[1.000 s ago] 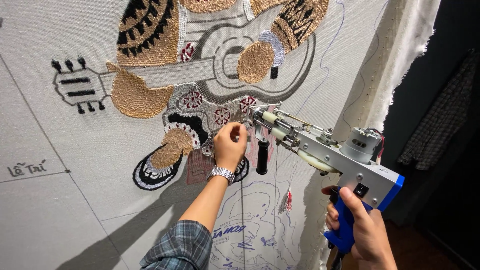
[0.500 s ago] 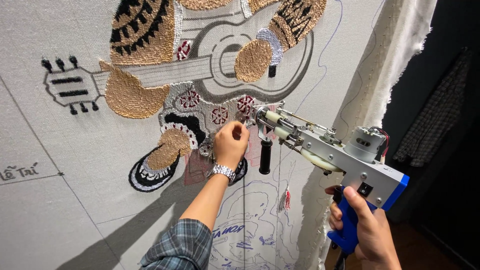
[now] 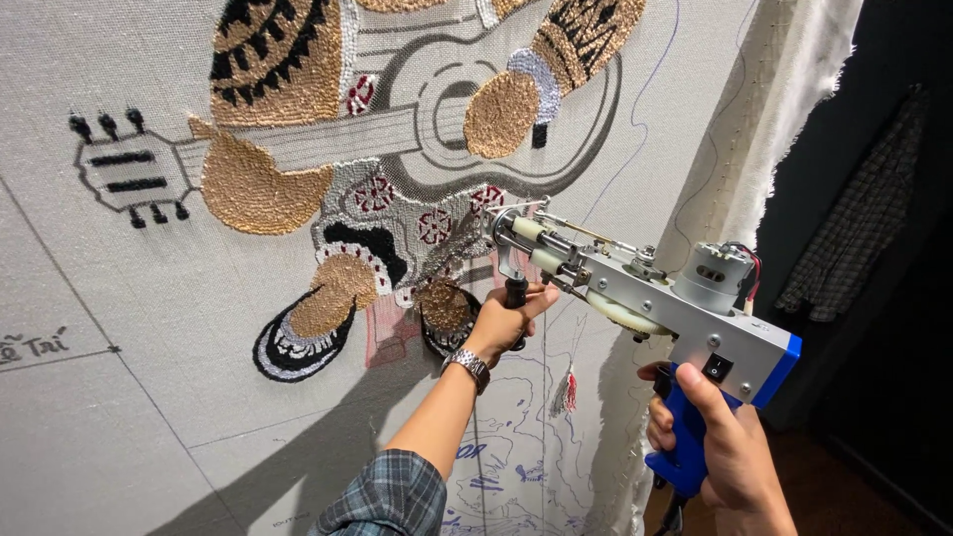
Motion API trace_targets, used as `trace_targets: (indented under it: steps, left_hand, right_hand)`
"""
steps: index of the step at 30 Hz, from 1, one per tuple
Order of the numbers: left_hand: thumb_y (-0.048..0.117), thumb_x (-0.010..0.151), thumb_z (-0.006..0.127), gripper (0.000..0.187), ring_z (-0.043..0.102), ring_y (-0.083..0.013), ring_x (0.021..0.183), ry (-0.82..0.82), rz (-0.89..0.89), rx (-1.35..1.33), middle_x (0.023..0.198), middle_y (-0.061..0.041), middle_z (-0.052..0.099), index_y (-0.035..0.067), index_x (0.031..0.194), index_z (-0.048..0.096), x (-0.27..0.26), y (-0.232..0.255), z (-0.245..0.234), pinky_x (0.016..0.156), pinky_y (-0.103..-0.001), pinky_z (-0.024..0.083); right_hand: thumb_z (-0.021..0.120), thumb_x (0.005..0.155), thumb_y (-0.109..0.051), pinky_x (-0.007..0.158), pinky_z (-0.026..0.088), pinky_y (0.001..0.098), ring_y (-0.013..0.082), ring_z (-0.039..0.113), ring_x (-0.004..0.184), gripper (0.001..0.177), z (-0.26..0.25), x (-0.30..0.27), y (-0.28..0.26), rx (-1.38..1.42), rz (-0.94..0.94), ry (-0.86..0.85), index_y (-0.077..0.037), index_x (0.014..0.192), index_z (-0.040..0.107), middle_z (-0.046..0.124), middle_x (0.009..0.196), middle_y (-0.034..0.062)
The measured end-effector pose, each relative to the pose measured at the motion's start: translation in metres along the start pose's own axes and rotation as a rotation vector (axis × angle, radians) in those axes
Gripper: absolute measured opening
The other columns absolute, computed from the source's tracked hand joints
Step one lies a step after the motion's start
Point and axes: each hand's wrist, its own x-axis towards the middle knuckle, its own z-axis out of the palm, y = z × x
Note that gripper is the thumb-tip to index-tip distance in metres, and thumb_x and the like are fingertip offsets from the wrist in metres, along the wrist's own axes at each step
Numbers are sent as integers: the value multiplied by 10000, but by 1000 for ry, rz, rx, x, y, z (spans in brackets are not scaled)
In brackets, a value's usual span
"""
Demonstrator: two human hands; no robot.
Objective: The person uses a tufting gun to punch yarn through a stretched canvas, following a pre-drawn design and occasionally stopping to pull out loose threads by hand.
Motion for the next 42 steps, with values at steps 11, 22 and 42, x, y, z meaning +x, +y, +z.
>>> trace_targets:
  steps: [11,22,42]
  left_hand:
    - [345,824,841,289,546,-53,543,-2,-19,43,630,23,625,75,896,770,7,-15,-5,510,-231,414]
    - [314,770,882,326,575,-63,577,7,-37,18,705,17,649,48,879,729,3,-9,-5,537,-234,465]
    - [397,760,860,406,585,-66,568,78,-49,81,800,-4,696,72,974,746,9,0,-26,474,-233,435]
  right_hand:
    - [650,888,-433,484,431,318,156,479,462,614,3,1,-1,34,-4,-10,150,1082,649,517,574,89]
    - [646,891,-444,478,433,311,152,477,462,607,10,-1,-3,-4,-9,7,140,1053,662,509,576,87]
    - [681,902,-313,429,442,298,148,526,487,377,58,-6,-14,-34,-60,80,49,1000,647,599,647,96]
